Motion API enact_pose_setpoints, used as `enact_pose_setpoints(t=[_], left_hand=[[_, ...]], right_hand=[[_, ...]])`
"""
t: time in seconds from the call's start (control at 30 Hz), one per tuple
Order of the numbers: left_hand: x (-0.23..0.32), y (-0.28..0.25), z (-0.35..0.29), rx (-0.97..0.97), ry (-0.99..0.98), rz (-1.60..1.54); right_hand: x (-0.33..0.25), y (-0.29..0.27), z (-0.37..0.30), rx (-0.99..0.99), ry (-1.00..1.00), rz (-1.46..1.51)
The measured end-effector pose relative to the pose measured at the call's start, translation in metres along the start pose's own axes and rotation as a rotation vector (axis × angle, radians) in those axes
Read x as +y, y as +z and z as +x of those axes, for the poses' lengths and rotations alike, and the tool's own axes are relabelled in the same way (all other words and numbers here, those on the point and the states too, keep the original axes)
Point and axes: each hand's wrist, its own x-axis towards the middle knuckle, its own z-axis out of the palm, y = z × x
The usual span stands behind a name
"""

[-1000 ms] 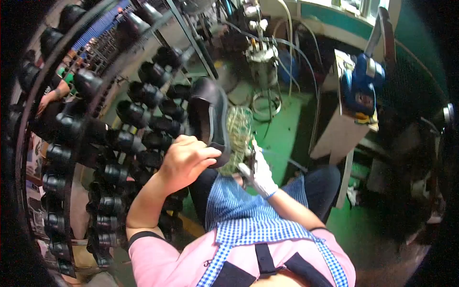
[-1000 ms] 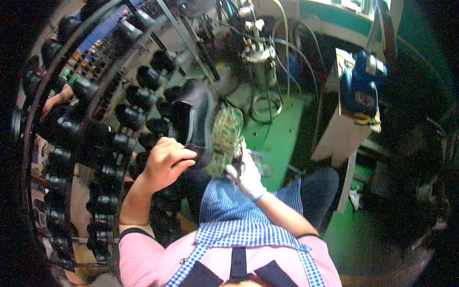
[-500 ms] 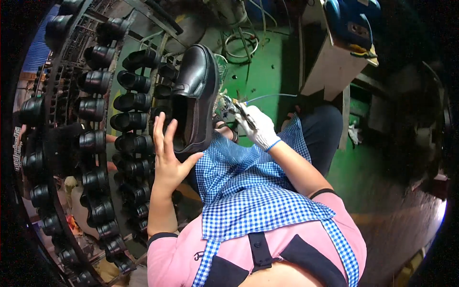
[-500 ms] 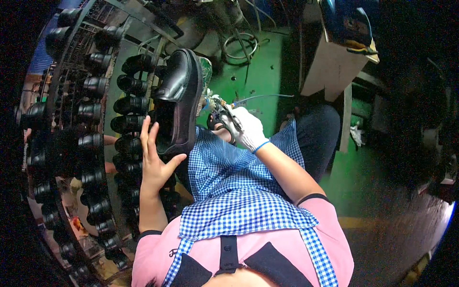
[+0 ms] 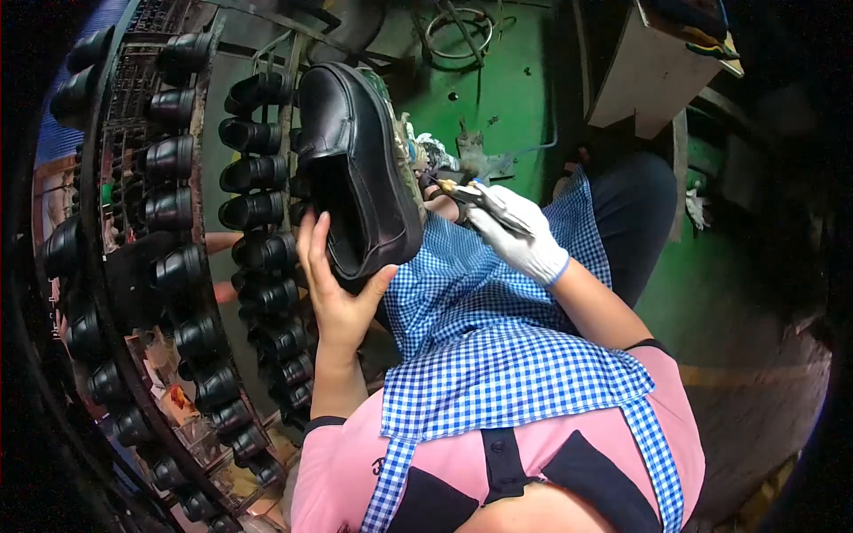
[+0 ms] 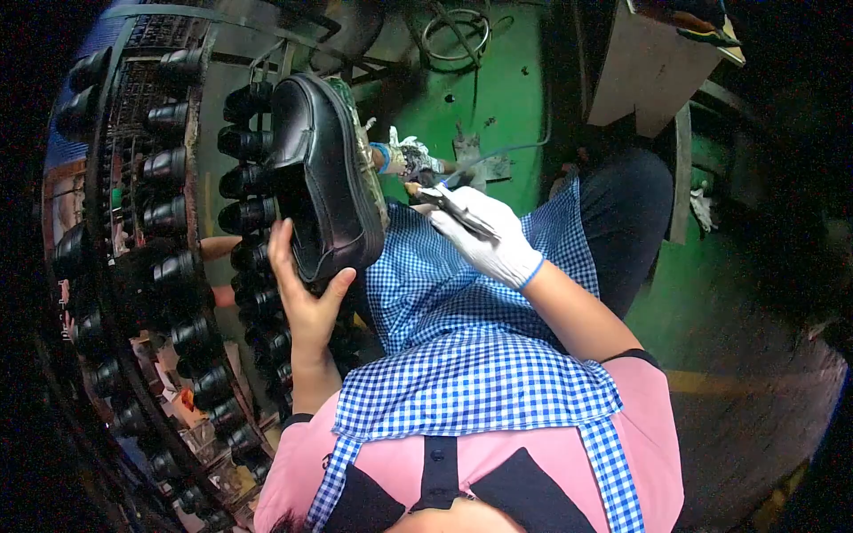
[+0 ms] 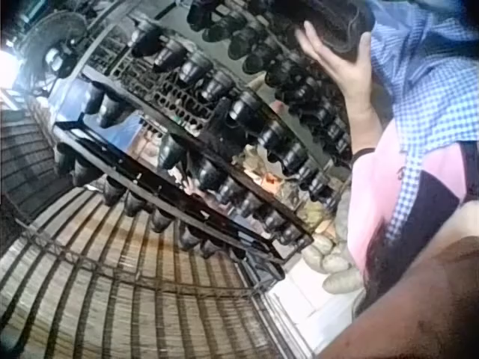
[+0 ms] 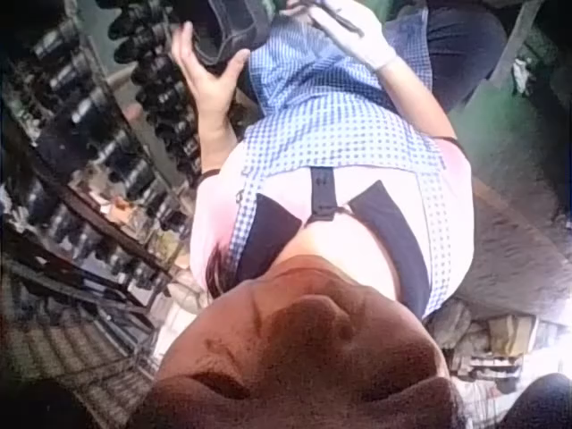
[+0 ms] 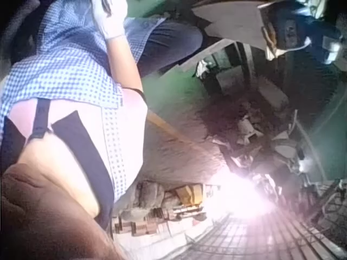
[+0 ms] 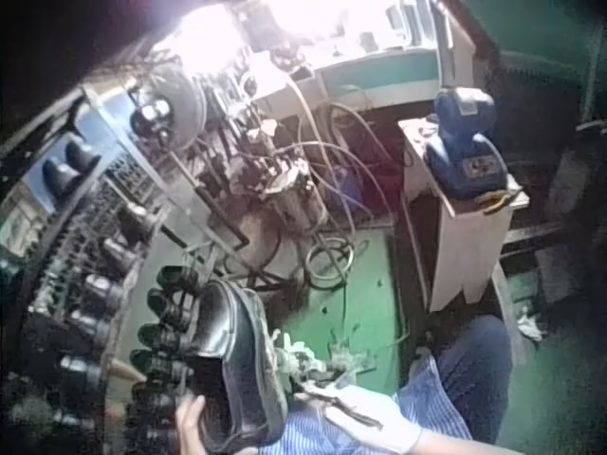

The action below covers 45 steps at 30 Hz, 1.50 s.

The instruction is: Applying adhesive to shoe components using a specialized applicator as part of the manufacturing process.

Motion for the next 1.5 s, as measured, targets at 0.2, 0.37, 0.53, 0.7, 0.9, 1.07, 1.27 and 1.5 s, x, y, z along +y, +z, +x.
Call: enact_pose_setpoints(t=[0.2,0.37,0.53,0.7,0.9,1.07,1.27,1.5], left_hand=[[0.023,-0.024,0.016,-0.081,0.494,0.269],[0.038,-0.032,0.046,-0.206,0.617,0.359],[0.048,-0.038,0.067,-0.394,0.693,0.404],[0.05,-0.038,0.077,-0.439,0.742,0.4],[0.054,-0.037,0.085,-0.464,0.735,0.372],[0.055,-0.035,0.089,-0.474,0.717,0.351],[0.062,-0.031,0.101,-0.492,0.695,0.32],[0.07,-0.019,0.119,-0.486,0.636,0.257]], right_hand=[[-0.033,-0.027,-0.025,-0.188,0.234,0.35],[-0.046,-0.041,-0.018,-0.189,0.155,0.374],[-0.045,-0.044,-0.015,-0.177,0.064,0.239],[-0.045,-0.045,-0.014,-0.095,-0.09,0.079],[-0.054,-0.049,-0.014,-0.05,-0.092,-0.051],[-0.054,-0.051,-0.018,-0.079,-0.041,-0.064],[-0.057,-0.057,-0.024,-0.063,-0.057,-0.082],[-0.058,-0.065,-0.024,-0.007,-0.062,-0.113]])
